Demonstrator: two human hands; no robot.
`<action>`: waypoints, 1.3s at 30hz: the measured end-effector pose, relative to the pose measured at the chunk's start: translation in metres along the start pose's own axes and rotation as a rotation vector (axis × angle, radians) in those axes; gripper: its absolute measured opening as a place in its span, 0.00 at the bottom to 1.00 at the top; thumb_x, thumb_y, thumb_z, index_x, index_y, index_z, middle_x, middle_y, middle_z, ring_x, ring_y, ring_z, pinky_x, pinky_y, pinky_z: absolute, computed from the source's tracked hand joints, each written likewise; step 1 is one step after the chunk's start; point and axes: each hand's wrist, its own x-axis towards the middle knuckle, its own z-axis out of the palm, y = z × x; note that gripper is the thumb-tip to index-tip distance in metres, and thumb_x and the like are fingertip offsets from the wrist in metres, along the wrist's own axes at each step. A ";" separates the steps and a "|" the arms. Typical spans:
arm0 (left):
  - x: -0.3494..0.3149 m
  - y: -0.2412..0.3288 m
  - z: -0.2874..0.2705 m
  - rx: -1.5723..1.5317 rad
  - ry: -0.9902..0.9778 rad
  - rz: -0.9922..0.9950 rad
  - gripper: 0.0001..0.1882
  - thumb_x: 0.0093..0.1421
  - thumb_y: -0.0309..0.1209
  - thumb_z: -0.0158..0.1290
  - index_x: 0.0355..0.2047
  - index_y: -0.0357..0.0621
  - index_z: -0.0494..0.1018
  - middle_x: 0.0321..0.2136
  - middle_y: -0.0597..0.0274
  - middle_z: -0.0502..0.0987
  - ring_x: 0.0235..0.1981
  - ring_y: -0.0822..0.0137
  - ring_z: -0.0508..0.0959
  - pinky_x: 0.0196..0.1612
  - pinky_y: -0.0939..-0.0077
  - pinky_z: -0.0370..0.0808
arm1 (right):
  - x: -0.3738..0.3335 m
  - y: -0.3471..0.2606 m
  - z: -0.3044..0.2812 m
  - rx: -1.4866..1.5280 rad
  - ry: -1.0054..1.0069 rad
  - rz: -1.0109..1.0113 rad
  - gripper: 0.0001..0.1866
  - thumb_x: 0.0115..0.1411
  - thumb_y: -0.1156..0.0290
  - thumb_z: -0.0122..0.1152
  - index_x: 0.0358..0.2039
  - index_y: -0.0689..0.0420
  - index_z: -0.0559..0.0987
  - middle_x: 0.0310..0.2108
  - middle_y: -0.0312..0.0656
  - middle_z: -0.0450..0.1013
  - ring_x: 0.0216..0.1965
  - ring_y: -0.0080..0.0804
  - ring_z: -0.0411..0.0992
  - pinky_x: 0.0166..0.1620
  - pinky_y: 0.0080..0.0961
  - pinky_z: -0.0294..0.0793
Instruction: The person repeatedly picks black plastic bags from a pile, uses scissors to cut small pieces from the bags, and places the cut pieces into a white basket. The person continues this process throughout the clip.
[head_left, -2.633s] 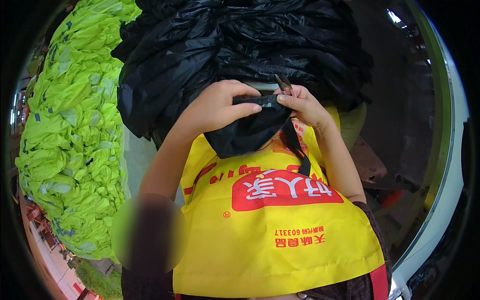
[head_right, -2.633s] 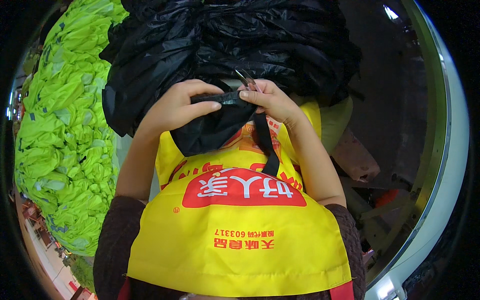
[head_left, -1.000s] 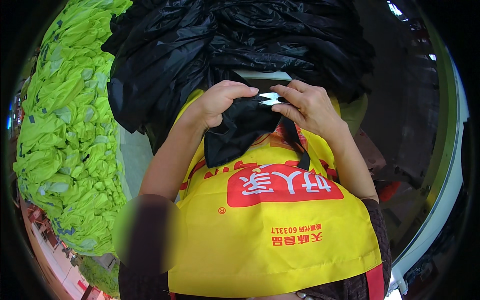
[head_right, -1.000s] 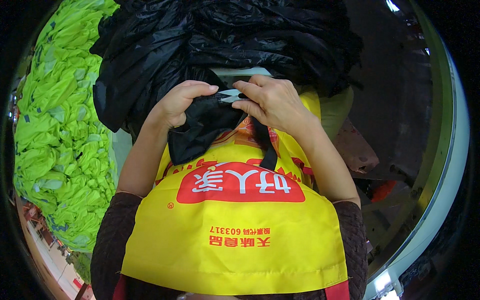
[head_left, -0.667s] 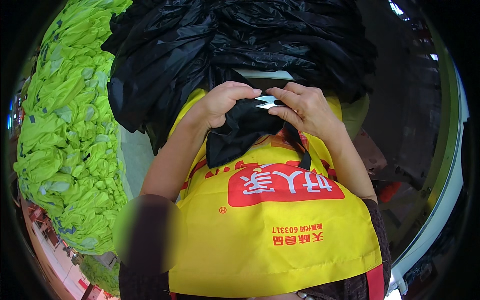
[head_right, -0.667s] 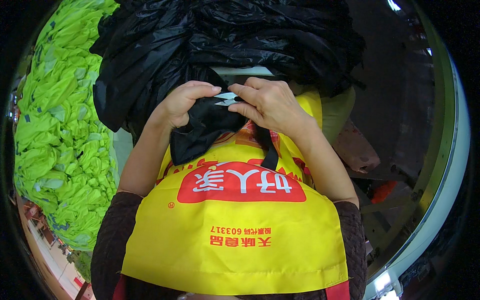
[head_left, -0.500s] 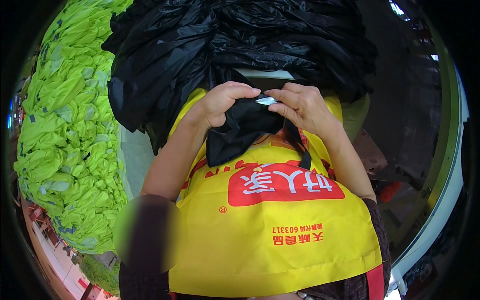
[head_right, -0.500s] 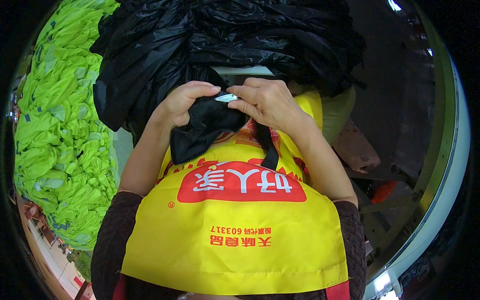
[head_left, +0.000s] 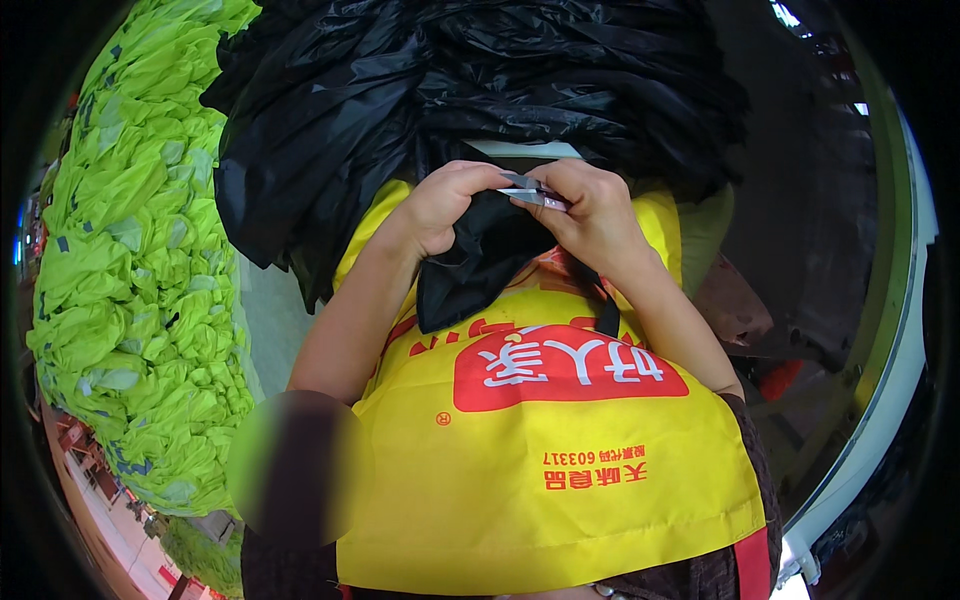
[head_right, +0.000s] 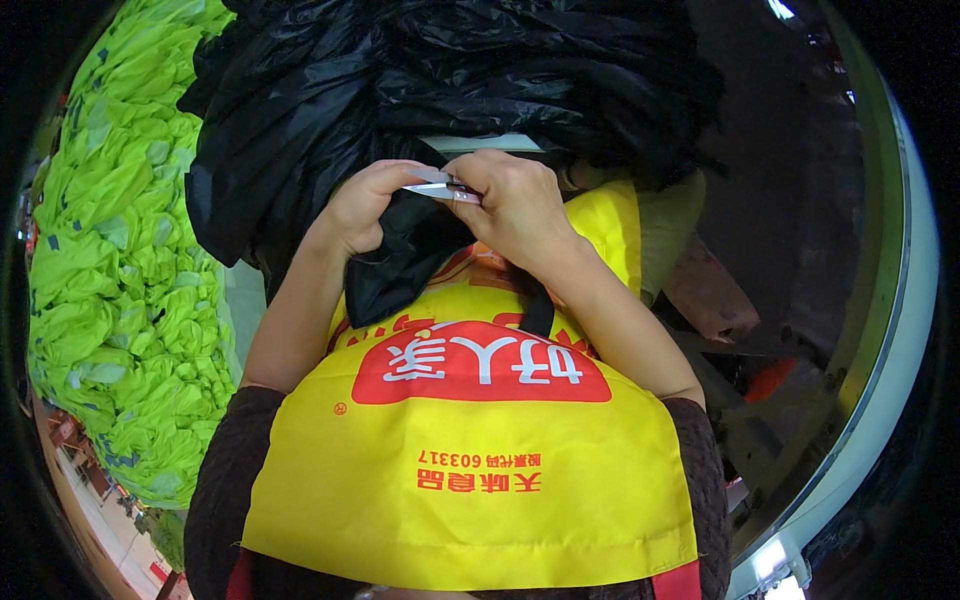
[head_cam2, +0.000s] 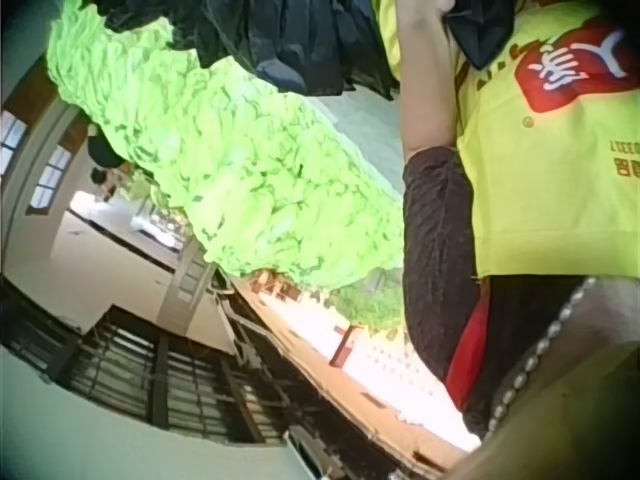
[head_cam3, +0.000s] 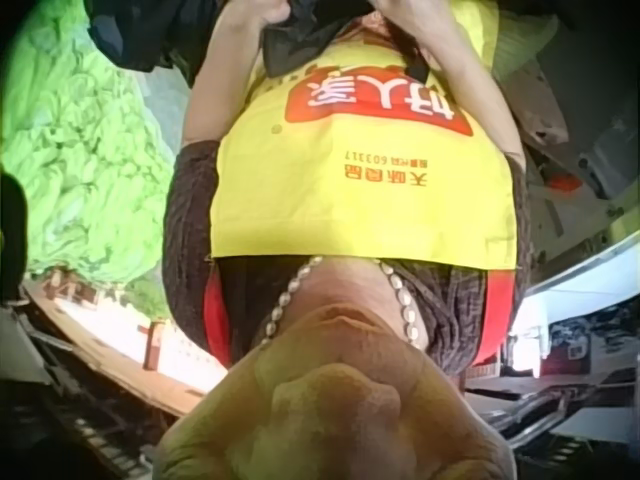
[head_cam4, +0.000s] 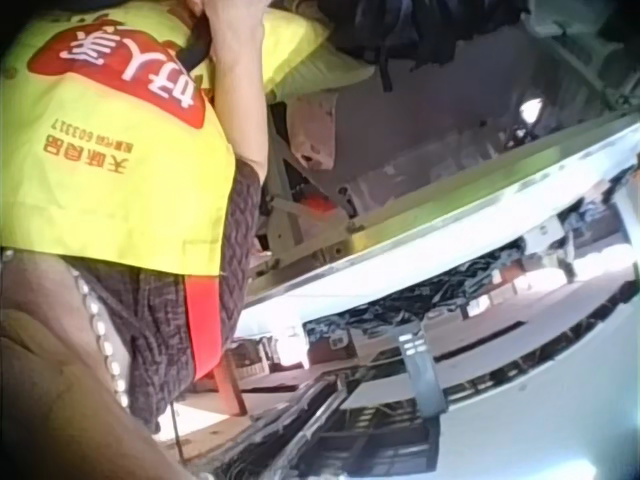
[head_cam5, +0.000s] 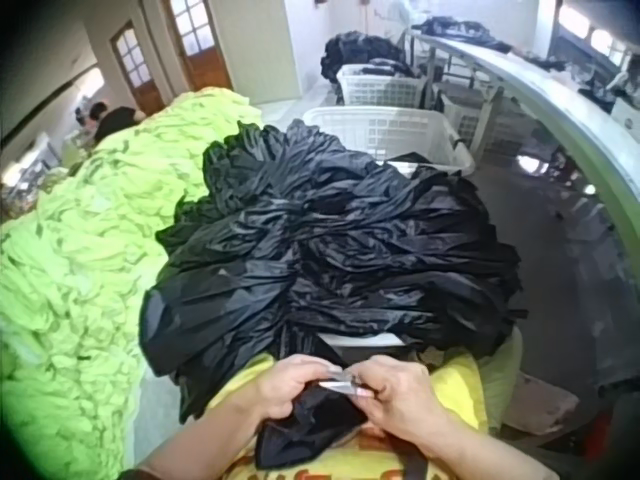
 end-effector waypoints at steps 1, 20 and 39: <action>-0.002 0.000 0.000 -0.057 -0.015 -0.026 0.10 0.54 0.29 0.48 0.33 0.38 0.75 0.32 0.60 0.77 0.35 0.73 0.76 0.42 0.80 0.70 | 0.001 0.001 -0.001 -0.013 -0.010 -0.006 0.08 0.46 0.70 0.64 0.24 0.59 0.75 0.22 0.45 0.71 0.22 0.42 0.70 0.26 0.28 0.69; -0.008 0.019 -0.008 -0.624 0.017 0.033 0.11 0.55 0.30 0.48 0.34 0.37 0.73 0.31 0.55 0.77 0.33 0.61 0.77 0.41 0.68 0.74 | -0.022 -0.020 -0.013 0.537 0.129 0.443 0.14 0.54 0.62 0.58 0.24 0.62 0.73 0.16 0.27 0.62 0.21 0.13 0.56 0.24 0.14 0.57; -0.075 0.003 -0.063 0.575 0.766 1.034 0.08 0.46 0.13 0.49 0.23 0.38 0.74 0.21 0.69 0.71 0.24 0.77 0.69 0.29 0.86 0.65 | -0.039 -0.003 0.005 -0.089 0.013 -0.519 0.18 0.36 0.83 0.57 0.33 0.59 0.75 0.17 0.38 0.65 0.16 0.29 0.67 0.19 0.22 0.65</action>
